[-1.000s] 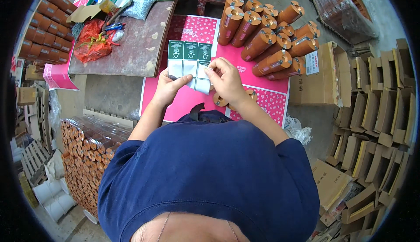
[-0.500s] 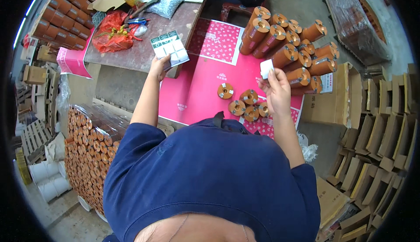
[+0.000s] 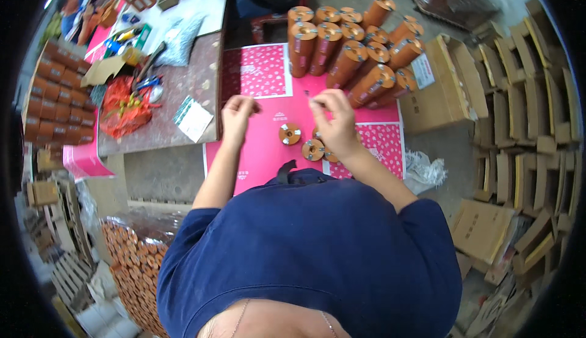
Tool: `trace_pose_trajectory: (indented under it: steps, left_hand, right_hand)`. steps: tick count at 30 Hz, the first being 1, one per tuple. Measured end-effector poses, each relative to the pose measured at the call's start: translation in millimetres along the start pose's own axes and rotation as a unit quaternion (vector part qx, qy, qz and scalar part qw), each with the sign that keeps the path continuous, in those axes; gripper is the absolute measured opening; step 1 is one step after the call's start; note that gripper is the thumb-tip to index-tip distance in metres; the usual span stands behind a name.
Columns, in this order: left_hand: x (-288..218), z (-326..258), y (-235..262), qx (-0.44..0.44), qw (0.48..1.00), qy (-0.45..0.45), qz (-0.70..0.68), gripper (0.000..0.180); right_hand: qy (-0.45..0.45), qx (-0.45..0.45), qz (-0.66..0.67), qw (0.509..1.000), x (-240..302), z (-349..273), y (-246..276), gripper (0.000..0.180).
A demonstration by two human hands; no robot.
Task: Applying stickers/labels to small wooden cylinders or blocks in a factory environment.
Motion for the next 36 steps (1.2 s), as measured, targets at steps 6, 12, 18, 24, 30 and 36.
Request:
trace_pose_trajectory:
  steps: [6,12,18,24,30,36]
  left_hand:
    - [-15.5,-31.5,-125.4,0.113,0.988,0.077,-0.074,0.016]
    - [8.4,-28.7,-154.6,0.180,0.976,0.102,0.073,0.015]
    - [9.5,-31.0,-225.8,0.290,0.942,0.020,0.167,0.017]
    - [31.5,-31.4,-304.0,0.394,0.897,0.006,0.200,0.013]
    - [76.0,33.4,-366.7,0.354,0.934,-0.035,0.032,0.059]
    - [132.7,134.6,-416.1,0.209,0.915,-0.136,0.319,0.095]
  right_hand:
    - [0.123,-0.006,-0.151,0.981,25.6,2.2,9.1,0.016]
    - [-0.011,0.092,0.005,0.996,-30.8,-5.0,25.1,0.030]
    - [-0.303,0.096,0.322,0.892,-115.4,-39.9,46.7,0.026]
    - [-0.232,-0.034,0.221,0.947,-155.1,-39.4,115.8,0.006]
    - [-0.257,-0.196,0.164,0.932,-199.0,-55.5,206.2,0.004]
    - [-0.294,-0.196,0.152,0.923,-215.6,-85.9,256.0,0.005]
Point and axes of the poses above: each hand's wrist, its own z-axis towards the middle knuckle, its own y-axis out of the back of the hand, x = y × z, the point moved 9 cm from there along z, towards the middle knuckle, and after that the axes turned 13 degrees about -z, right-handed, at the moved point
